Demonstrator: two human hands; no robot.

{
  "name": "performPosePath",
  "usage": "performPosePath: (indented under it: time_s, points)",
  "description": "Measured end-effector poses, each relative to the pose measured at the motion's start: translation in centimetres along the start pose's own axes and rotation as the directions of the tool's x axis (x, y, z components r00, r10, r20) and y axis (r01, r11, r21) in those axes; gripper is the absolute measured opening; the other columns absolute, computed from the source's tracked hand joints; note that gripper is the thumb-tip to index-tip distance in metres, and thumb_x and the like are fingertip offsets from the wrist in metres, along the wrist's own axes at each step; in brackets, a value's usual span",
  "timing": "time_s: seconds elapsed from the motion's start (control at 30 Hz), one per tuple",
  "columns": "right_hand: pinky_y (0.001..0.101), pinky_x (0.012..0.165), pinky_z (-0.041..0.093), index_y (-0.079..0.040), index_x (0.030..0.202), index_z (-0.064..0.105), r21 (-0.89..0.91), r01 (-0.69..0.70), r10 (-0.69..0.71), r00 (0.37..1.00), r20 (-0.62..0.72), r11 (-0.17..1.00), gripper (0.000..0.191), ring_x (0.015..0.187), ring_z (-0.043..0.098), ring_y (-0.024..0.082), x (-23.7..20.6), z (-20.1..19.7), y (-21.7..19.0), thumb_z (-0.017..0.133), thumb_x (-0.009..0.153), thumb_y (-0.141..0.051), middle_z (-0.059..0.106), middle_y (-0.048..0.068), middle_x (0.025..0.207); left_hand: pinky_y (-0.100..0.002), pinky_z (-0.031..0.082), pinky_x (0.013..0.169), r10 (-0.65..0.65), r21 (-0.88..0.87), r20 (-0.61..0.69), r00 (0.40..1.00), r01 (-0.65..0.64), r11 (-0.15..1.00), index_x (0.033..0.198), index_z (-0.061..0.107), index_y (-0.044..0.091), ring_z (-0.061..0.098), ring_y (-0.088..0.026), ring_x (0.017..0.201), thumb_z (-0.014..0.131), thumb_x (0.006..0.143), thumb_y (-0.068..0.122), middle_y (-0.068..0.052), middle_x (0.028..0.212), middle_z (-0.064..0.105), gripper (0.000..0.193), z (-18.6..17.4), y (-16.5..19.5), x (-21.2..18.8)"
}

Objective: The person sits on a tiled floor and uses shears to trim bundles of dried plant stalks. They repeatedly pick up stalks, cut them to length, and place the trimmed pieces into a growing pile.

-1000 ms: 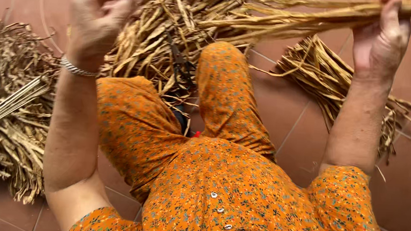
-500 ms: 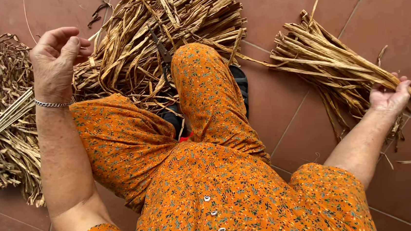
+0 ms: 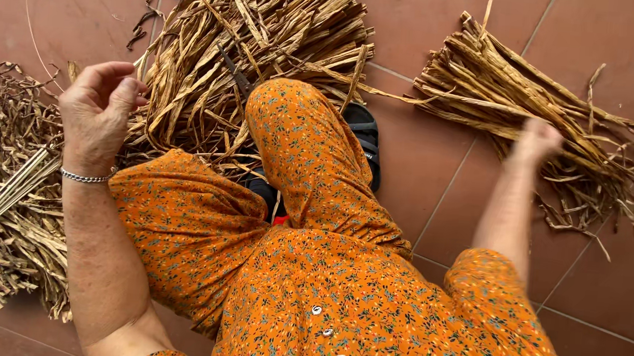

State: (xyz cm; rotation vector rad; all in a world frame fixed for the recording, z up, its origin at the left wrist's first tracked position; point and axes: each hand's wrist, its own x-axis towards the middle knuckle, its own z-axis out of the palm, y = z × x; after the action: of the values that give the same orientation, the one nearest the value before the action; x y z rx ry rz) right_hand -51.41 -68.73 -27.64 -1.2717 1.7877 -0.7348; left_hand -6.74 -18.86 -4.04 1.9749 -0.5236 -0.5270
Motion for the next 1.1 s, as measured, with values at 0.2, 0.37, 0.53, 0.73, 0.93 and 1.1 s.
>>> performPosePath:
  time_s: [0.2, 0.37, 0.53, 0.73, 0.93, 1.1]
  points:
    - [0.0464, 0.11, 0.044, -0.005, 0.131, 0.065, -0.053, 0.772, -0.434, 0.412, 0.801, 0.634, 0.038, 0.126, 0.057, 0.032, -11.1, 14.4, -0.6, 0.07, 0.096, -0.017, 0.066, 0.018, 0.132, -0.028, 0.065, 0.091, 0.012, 0.106, 0.014, 1.0, -0.014, 0.994, 0.129, 0.064, -0.004, 0.073, -0.017, 0.104, 0.064, 0.111, 0.002, -0.014, 0.115, 0.073, 0.019, 0.9, -0.5, 0.2]
    - [0.0652, 0.116, 0.005, -0.002, 0.152, 0.032, -0.353, 0.725, -0.084, 0.491, 0.867, 0.591, 0.083, 0.14, 0.032, 0.041, -15.6, 20.5, -4.6, 0.059, 0.097, -0.059, 0.051, 0.021, 0.143, -0.029, 0.065, 0.086, 0.067, 0.255, 0.009, 0.998, -0.067, 0.965, 0.126, 0.068, -0.001, 0.074, -0.017, 0.099, 0.067, 0.109, 0.005, -0.013, 0.111, 0.074, 0.018, 0.7, -0.8, -0.1]
    - [0.066, 0.114, 0.004, 0.005, 0.141, 0.044, -0.609, 0.633, 0.036, 0.678, 0.734, 0.478, 0.097, 0.137, 0.036, 0.045, -17.3, 23.4, -6.1, 0.068, 0.089, -0.073, 0.056, 0.029, 0.134, -0.028, 0.063, 0.084, 0.115, 0.325, 0.005, 0.993, -0.11, 0.939, 0.126, 0.07, 0.001, 0.074, -0.016, 0.097, 0.071, 0.106, 0.008, -0.012, 0.111, 0.075, 0.021, 0.8, -1.1, 0.2]
    - [0.0495, 0.093, 0.05, -0.011, 0.099, 0.074, -0.331, 0.483, -0.101, 0.673, 0.733, 0.811, 0.024, 0.089, 0.069, 0.024, -17.3, 23.1, -6.8, 0.068, 0.091, -0.033, 0.074, 0.01, 0.089, -0.026, 0.063, 0.08, 0.078, 0.298, -0.031, 0.996, -0.065, 0.952, 0.124, 0.072, 0.004, 0.074, -0.013, 0.091, 0.071, 0.104, 0.01, -0.01, 0.105, 0.077, 0.021, 0.4, -1.0, 0.3]
    - [0.0313, 0.067, 0.056, -0.008, 0.099, 0.068, 0.372, 0.237, -0.439, 0.569, 0.695, 0.897, 0.013, 0.077, 0.062, 0.012, -17.7, 20.9, -10.7, 0.062, 0.108, -0.016, 0.067, 0.002, 0.087, -0.027, 0.062, 0.079, 0.167, 0.287, 0.007, 0.986, -0.162, 0.944, 0.12, 0.071, 0.002, 0.072, -0.014, 0.09, 0.07, 0.104, 0.01, -0.009, 0.103, 0.076, 0.018, 0.6, -0.9, 1.2]
    - [0.0296, 0.084, 0.061, -0.006, 0.111, 0.066, 0.672, 0.274, -0.717, 0.398, 0.572, 0.689, 0.009, 0.09, 0.07, 0.014, -20.1, 20.0, -17.2, 0.06, 0.112, -0.013, 0.072, 0.005, 0.097, -0.034, 0.059, 0.068, -0.014, 0.321, 0.071, 0.997, -0.01, 0.947, 0.11, 0.076, 0.006, 0.07, -0.017, 0.076, 0.065, 0.105, 0.024, -0.01, 0.089, 0.077, 0.022, 2.9, -1.1, 3.6]
